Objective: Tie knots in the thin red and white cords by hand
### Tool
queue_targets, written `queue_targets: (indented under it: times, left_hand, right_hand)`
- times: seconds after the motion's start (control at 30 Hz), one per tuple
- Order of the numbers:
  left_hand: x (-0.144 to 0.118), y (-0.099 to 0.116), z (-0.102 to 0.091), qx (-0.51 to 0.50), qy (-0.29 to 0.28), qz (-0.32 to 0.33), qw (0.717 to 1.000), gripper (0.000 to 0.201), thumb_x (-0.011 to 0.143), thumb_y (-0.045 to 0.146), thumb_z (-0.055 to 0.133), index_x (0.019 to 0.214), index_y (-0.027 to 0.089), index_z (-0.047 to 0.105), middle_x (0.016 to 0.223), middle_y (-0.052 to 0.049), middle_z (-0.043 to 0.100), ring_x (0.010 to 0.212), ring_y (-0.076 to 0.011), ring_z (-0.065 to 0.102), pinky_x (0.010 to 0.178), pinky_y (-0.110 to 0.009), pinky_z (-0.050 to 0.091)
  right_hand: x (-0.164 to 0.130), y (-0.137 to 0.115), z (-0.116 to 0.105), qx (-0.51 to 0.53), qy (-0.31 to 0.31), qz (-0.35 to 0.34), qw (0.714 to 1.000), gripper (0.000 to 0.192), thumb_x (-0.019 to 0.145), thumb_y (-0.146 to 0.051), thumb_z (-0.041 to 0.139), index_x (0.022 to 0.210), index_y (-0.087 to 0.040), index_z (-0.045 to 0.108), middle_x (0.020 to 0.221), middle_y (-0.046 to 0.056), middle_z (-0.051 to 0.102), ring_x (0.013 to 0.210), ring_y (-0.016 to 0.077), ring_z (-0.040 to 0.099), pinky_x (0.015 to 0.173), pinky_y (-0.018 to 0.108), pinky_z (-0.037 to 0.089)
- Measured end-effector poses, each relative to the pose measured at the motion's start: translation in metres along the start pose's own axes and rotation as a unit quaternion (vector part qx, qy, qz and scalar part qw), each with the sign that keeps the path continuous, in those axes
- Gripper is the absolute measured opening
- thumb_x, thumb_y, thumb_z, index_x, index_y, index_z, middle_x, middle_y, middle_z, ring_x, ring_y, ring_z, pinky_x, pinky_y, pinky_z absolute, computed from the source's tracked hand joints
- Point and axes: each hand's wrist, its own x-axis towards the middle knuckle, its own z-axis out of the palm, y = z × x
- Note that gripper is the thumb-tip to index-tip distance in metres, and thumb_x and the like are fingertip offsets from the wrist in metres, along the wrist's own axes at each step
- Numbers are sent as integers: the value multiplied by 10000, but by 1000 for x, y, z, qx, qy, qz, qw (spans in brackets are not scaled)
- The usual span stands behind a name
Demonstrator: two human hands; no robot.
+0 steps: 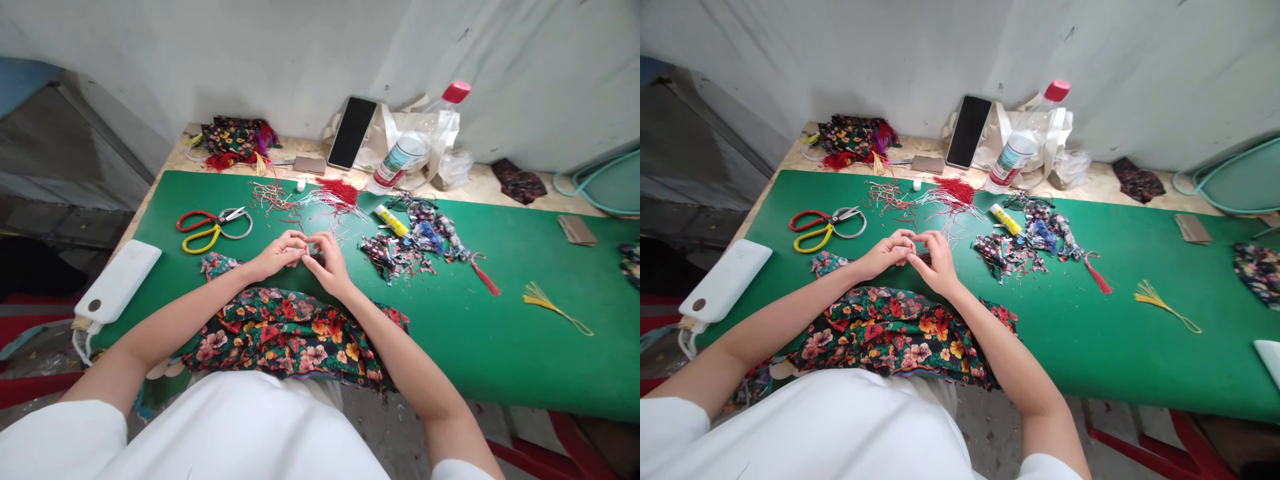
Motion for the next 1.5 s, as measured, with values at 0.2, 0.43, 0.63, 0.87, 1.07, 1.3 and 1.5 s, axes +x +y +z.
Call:
queue_targets:
  times: [0.2,0.43,0.63,0.87,1.07,1.3,1.5]
  left_hand:
    - [1,-1,-1,-83,0,-26,996,241,748,382,671,777,144,653,1150,-43,457,546,27,403,478,-174,345]
    - [4,6,0,-280,54,-75,955,231,691,305,735,754,139,588,962,-1,604,499,14,394,482,-169,334]
    - [4,10,-4,-378,68,-94,919,230,673,235,747,751,150,548,748,20,602,563,-47,495,538,-182,400]
    - [5,5,-6,-359,53,-91,927,189,697,223,709,739,144,542,663,12,559,554,-53,484,550,-195,395]
    - [4,1,0,-226,21,-88,970,195,701,257,688,700,128,542,577,22,516,507,-48,460,517,-195,335]
    - [4,2,2,-176,0,-94,980,238,680,300,690,685,129,525,606,26,530,521,-44,463,518,-194,334]
    - [3,-1,2,-158,-8,-98,982,263,676,334,696,720,128,539,651,25,560,537,-42,484,530,-188,353]
  right_hand:
    - [0,0,5,-21,-42,-32,998,222,928,-345,435,799,-210,554,939,63,580,944,191,506,866,374,401]
    - [1,3,5,-27,-24,-15,999,310,947,-326,377,662,-217,431,693,19,544,715,163,463,744,347,381]
    - [0,2,4,-62,5,28,998,336,908,-301,409,586,-218,361,568,-7,436,618,154,403,661,324,346]
    - [0,-1,0,-121,39,74,989,371,804,-218,462,492,-217,261,461,-26,346,549,143,348,619,312,325]
    - [2,-1,-7,-186,30,97,977,358,720,-182,476,459,-212,233,421,-28,336,502,126,333,567,295,282]
    - [5,1,-19,-265,4,133,955,307,715,-225,532,468,-201,352,451,-15,429,515,132,398,592,294,272]
    - [5,12,-14,-292,34,90,952,113,788,-303,582,748,-198,587,706,38,600,696,192,497,685,327,313]
